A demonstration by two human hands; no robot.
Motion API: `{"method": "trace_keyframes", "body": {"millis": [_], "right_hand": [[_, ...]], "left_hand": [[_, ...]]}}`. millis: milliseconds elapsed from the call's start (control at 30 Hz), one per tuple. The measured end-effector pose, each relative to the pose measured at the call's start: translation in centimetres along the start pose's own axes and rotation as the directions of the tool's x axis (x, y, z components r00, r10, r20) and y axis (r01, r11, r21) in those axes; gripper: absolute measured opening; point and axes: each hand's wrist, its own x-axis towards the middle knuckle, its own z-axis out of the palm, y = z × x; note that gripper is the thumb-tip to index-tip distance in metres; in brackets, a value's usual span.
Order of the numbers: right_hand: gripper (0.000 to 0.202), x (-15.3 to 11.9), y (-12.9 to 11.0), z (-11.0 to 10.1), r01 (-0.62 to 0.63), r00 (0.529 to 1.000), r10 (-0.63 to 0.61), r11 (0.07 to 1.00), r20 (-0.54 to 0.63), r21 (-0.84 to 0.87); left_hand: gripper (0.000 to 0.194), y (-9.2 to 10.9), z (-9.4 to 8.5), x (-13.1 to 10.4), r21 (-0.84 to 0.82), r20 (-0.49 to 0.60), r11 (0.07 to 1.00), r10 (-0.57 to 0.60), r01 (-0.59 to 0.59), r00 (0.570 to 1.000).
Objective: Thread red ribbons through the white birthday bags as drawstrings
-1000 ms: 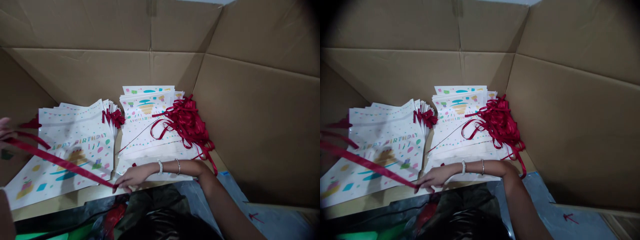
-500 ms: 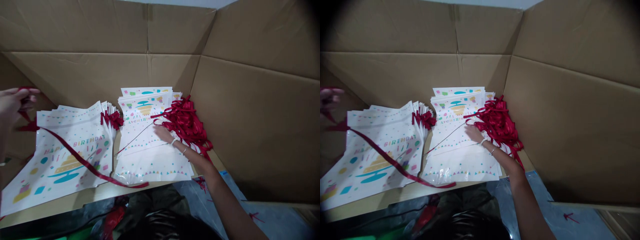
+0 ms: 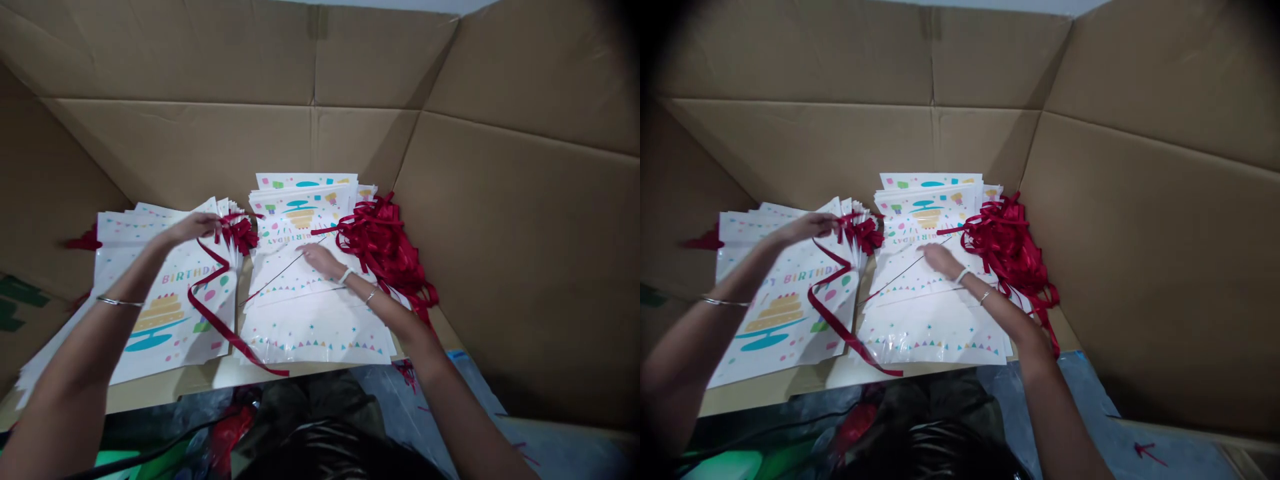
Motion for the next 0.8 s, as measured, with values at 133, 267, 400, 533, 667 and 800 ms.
{"method": "trace_keyframes", "body": {"millis": [133, 267, 400, 533, 667, 800], "right_hand": [[0.037, 2.8, -4.1, 6.0, 0.437, 0.890, -0.421, 0.898, 0.176, -0.059], [0.031, 5.0, -6.3, 10.2, 0.554, 0.831, -0.524, 0.809, 0.184, -0.196], [0.032, 7.0, -6.4, 6.2, 0.433, 0.901, -0.433, 0.901, -0.024, 0.028], [0.028, 9.1, -7.4, -2.7, 0.188, 0.961, -0.072, 0.879, -0.267, 0.437], [0.027, 10.8, -8.9, -7.0, -0.129, 0.987, -0.011, 0.564, 0.163, 0.815], [0.040, 12.1, -9.1, -4.6, -0.488, 0.848, -0.139, 0.171, 0.511, 0.856]], "left_hand": [[0.015, -6.1, 3.7, -2.1, 0.095, 0.053, 0.995, -0.045, 0.040, 0.998], [0.045, -10.0, 4.6, -3.9, 0.081, 0.049, 0.982, 0.166, -0.170, 0.985], [0.057, -11.3, 3.7, -5.0, 0.008, 0.053, 0.970, 0.242, -0.242, 0.969], [0.050, -10.0, 2.9, -6.2, -0.078, 0.046, 0.958, 0.281, -0.277, 0.959], [0.043, -7.5, 3.8, -7.1, -0.221, -0.021, 0.933, 0.287, -0.285, 0.958], [0.040, -5.9, 6.0, -7.1, -0.338, -0.036, 0.897, 0.291, -0.286, 0.956]]}}
